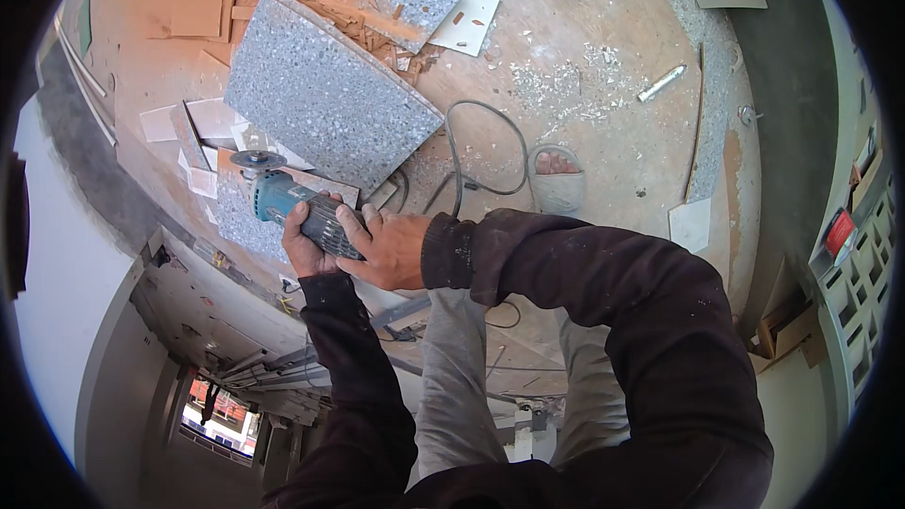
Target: The person uses a power tool to cut a tile, moves several pieces around the pile, and then carries two tiles across the room.
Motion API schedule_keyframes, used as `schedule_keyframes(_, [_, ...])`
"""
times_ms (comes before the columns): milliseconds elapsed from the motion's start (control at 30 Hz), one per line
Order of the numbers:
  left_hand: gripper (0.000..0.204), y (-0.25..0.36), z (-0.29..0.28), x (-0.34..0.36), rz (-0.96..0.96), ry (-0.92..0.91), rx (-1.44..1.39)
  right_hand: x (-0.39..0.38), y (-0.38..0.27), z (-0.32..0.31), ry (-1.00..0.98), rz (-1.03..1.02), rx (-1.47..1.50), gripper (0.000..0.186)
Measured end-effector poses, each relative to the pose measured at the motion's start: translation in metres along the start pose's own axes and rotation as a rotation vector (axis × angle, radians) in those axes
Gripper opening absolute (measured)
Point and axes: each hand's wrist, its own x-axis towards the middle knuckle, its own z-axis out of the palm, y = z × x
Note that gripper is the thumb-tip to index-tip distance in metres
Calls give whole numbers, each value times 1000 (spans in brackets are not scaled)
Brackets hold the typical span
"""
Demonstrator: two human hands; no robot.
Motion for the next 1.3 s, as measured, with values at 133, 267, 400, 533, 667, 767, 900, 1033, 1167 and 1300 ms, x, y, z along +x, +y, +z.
schedule_keyframes(133, [33,14,2,-2,-49,-23,-52,14,-2,0,27,-53,-25,36])
schedule_keyframes(267, [33,-12,-1,12,60,-61,-48,25,3,1,-120,296,303,64])
schedule_keyframes(400, [31,-31,34,23,88,-95,-66,35,42,16,-173,756,617,97])
schedule_keyframes(533, [40,-30,51,68,158,-245,183,39,84,12,-116,946,718,90])
schedule_keyframes(667, [83,12,10,147,474,105,789,57,131,25,96,888,551,80])
schedule_keyframes(767, [104,8,-1,167,471,413,1388,67,155,21,66,971,544,76])
schedule_keyframes(900, [127,4,-3,177,248,587,1685,86,165,23,59,1054,501,73])
schedule_keyframes(1033, [125,4,-8,177,244,514,1699,94,156,22,34,1071,498,73])
schedule_keyframes(1167, [123,3,-11,183,218,494,1724,102,156,25,37,1046,481,74])
schedule_keyframes(1300, [118,3,-14,188,222,553,1735,111,149,28,-14,1057,492,75])
